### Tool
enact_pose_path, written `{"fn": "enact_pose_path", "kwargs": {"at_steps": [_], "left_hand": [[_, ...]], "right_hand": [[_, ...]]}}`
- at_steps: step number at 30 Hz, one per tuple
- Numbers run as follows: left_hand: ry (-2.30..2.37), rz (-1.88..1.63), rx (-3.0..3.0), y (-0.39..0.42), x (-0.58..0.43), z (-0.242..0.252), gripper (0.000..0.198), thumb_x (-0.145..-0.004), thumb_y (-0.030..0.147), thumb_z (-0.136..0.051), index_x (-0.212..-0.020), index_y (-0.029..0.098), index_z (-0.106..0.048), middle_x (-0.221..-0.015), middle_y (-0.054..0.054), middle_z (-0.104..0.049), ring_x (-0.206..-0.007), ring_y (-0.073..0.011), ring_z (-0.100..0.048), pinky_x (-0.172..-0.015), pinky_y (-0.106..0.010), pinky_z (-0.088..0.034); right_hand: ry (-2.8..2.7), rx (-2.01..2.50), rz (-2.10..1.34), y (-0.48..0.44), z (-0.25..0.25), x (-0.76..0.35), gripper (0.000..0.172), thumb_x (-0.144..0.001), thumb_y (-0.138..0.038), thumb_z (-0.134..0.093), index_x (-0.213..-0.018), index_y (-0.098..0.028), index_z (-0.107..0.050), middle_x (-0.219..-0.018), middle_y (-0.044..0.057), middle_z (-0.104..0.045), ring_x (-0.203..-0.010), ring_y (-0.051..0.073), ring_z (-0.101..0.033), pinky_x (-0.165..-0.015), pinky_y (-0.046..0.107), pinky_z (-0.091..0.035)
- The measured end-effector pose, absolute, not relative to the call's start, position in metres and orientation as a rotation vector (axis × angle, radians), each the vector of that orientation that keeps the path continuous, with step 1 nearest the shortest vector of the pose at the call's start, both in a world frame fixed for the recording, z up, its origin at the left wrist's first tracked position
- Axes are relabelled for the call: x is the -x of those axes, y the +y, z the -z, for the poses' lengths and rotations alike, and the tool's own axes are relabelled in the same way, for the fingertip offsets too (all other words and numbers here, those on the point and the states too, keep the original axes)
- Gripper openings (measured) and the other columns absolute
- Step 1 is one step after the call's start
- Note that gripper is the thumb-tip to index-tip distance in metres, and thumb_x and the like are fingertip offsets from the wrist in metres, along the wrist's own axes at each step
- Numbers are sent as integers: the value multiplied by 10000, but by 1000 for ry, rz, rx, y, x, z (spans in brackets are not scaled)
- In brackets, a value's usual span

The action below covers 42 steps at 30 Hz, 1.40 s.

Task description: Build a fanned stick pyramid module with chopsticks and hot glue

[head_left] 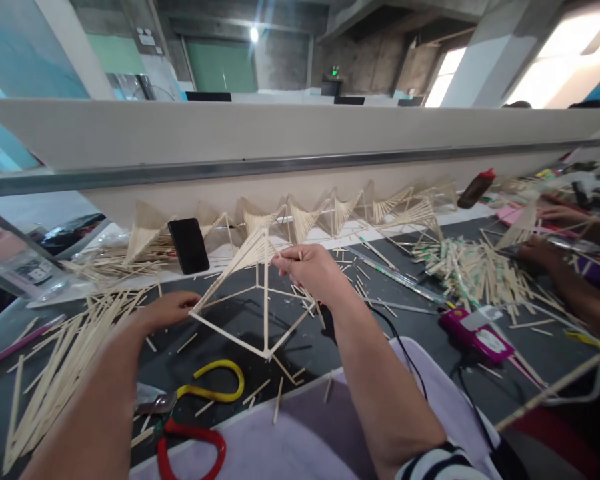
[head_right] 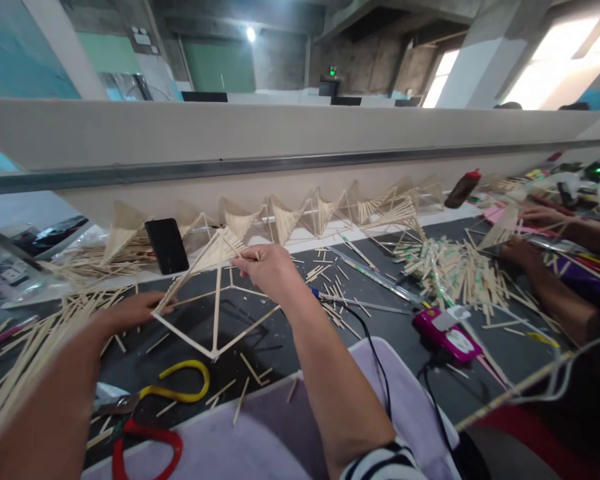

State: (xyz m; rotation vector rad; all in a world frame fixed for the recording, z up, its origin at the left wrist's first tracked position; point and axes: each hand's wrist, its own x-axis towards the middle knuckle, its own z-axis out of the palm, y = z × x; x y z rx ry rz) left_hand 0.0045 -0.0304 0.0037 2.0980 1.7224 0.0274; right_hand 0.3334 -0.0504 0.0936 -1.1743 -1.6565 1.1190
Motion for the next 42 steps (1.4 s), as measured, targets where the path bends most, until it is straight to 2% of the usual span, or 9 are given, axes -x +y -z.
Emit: {"fn": "enact_pose_path", "kwargs": {"at_steps": [2, 4, 10, 15, 19, 22, 26, 35, 42], "left_hand": [[1553, -88, -2273, -27, -29, 5, 627, -728, 555, -449, -1215, 172, -548, -1316, -102, -508, -1199, -309, -442, -1012, -391, -336], [1464, -93, -2387, -23, -58, 17, 689, -761, 541, -430, -1330, 150, -420, -1431, -126, -355, -1293, -309, -322, -1061, -416, -264], [1247, 81, -2578, -35, -154, 33, 732, -806, 479, -454, -1393, 75, -289, -1472, -209, -207, -1351, -346, -155, -1085, -470, -180], [619, 124, -2614, -77, -188, 20, 763, -796, 539, -471, -1409, 131, -274, -1463, -186, -250, -1344, -311, -215, -1094, -426, -201], [823, 158, -2465, -105, -151, -3, 708, -787, 530, -499, -1406, 265, -281, -1502, -70, -187, -1353, -305, -185, -1103, -423, -180], [947, 239, -2210, -119, -113, -22, 622, -801, 498, -503, -1375, 401, -286, -1513, 49, -140, -1325, -269, -283, -1084, -372, -254], [1006, 153, -2024, -129, -81, -32, 634, -795, 438, -547, -1376, 372, -300, -1480, 23, -270, -1319, -247, -301, -1078, -372, -262], [1138, -53, -1946, -126, -55, -26, 483, -803, 436, -531, -1267, 305, -507, -1381, -18, -449, -1254, -231, -406, -1057, -346, -284], [1296, -192, -1840, -116, -55, -5, 403, -802, 486, -470, -1014, 216, -681, -1140, -45, -640, -1072, -222, -560, -937, -314, -413]], "right_hand": [[-1632, 1176, -1094, -59, -106, -342, 215, -761, -351, -583, -697, -155, -643, -483, -32, -482, -384, 53, -340, -399, 208, -297], [-1631, 1161, -1060, -66, -114, -349, 230, -775, -367, -569, -712, -157, -637, -477, -35, -472, -384, 53, -340, -390, 206, -280], [-1735, 1198, -941, -70, -119, -354, 241, -811, -365, -529, -741, -159, -632, -543, -13, -507, -445, 61, -386, -441, 199, -314], [-1814, 1225, -906, -62, -109, -342, 299, -825, -395, -500, -692, -150, -609, -542, -9, -494, -481, 76, -402, -481, 209, -326], [-1818, 1242, -921, -51, -92, -322, 258, -813, -348, -514, -665, -158, -609, -538, -20, -501, -509, 83, -431, -511, 204, -321], [-1847, 1261, -887, -44, -78, -307, 220, -786, -298, -546, -628, -159, -610, -538, -27, -507, -546, 87, -452, -542, 198, -315], [-1880, 1273, -809, -40, -67, -297, 222, -788, -286, -544, -620, -164, -621, -569, -26, -539, -611, 97, -488, -582, 191, -313], [-1966, 1318, -787, -50, -65, -289, 211, -804, -284, -529, -733, -172, -693, -630, -14, -598, -649, 110, -530, -601, 187, -341], [-2191, 1306, -829, -57, -61, -288, 158, -754, -262, -589, -750, -176, -722, -618, 8, -619, -620, 117, -547, -569, 196, -363]]}}
